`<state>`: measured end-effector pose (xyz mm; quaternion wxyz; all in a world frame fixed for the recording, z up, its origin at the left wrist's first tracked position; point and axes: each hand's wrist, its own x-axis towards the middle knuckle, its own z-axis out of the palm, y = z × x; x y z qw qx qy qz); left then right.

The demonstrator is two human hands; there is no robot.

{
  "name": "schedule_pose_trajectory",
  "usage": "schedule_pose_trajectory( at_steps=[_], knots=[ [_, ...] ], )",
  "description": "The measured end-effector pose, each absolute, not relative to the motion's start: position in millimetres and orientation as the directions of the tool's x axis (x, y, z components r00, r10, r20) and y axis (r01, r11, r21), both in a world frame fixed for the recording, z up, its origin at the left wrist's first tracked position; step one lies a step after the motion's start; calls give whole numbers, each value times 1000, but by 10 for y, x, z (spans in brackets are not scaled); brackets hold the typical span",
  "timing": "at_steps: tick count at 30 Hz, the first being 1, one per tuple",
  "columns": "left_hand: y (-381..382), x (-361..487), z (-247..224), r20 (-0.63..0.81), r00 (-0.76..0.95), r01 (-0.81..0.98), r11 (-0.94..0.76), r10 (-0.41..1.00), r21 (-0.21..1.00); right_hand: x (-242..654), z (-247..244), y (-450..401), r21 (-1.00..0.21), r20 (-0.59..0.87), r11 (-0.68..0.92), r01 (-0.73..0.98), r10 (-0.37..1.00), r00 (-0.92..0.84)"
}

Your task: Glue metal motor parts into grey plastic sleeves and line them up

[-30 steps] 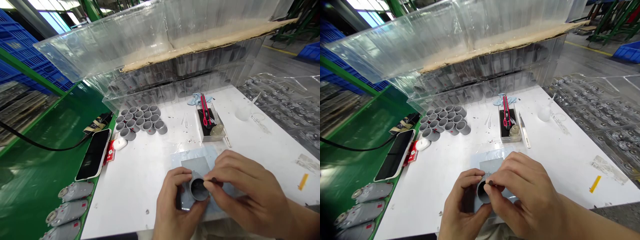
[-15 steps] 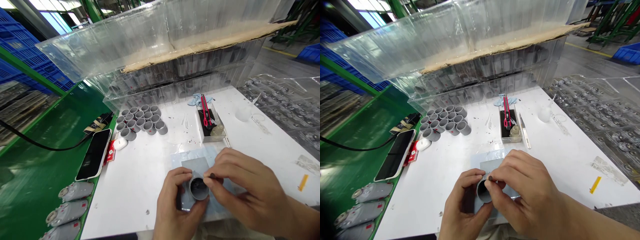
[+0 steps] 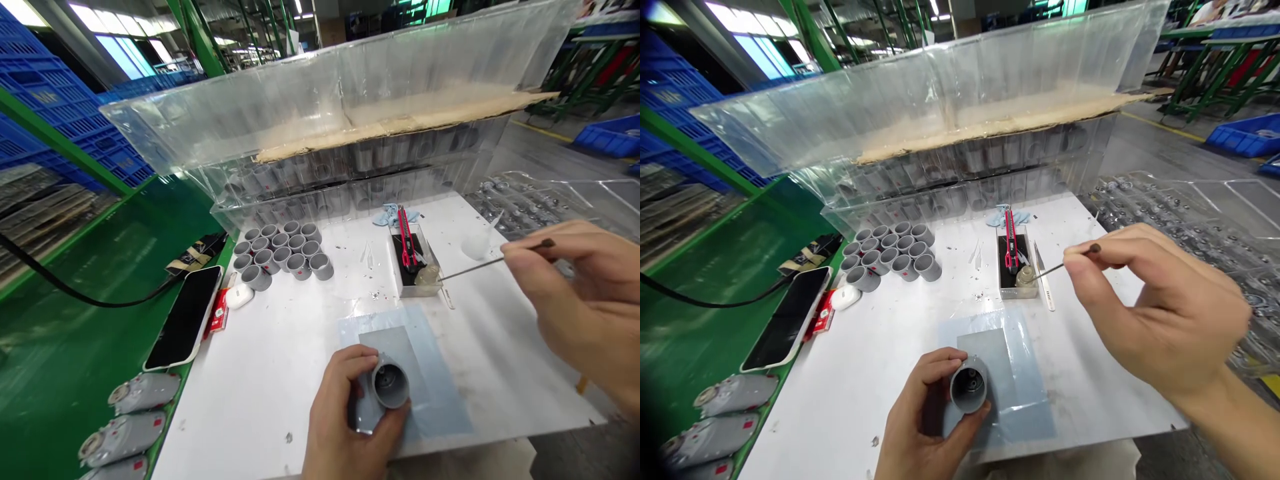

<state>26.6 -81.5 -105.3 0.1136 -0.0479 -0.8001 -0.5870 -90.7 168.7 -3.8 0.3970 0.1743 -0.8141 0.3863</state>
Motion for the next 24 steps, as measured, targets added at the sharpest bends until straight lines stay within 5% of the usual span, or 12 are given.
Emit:
schedule_pose_trajectory(
  at_steps=[8,11,14,17,24],
  knots=[
    [-782,275,-984,131,-983,85,312,-128,946,-1206,-191,1631,-154,858,633,-759,-294,-420],
    [-797,281,-878,52,-987,-12,396,-152,918,-1246,-320,1643,-191,767,644,-741,-373,-522],
    [-889,305,-772,87,-982,-16,535,-167,845,-1198,-422,1691,-283,791,654,-702,-255,-556],
    [-1058,348,-702,145,-987,72,639,-62,766,-1109,-476,1733,-316,861,599,-736,-145,-488],
    [-1129,490,-549,181,-975,204,829,127,521,-964,-457,1660,-250,866,549,-797,-242,-438]
  ],
)
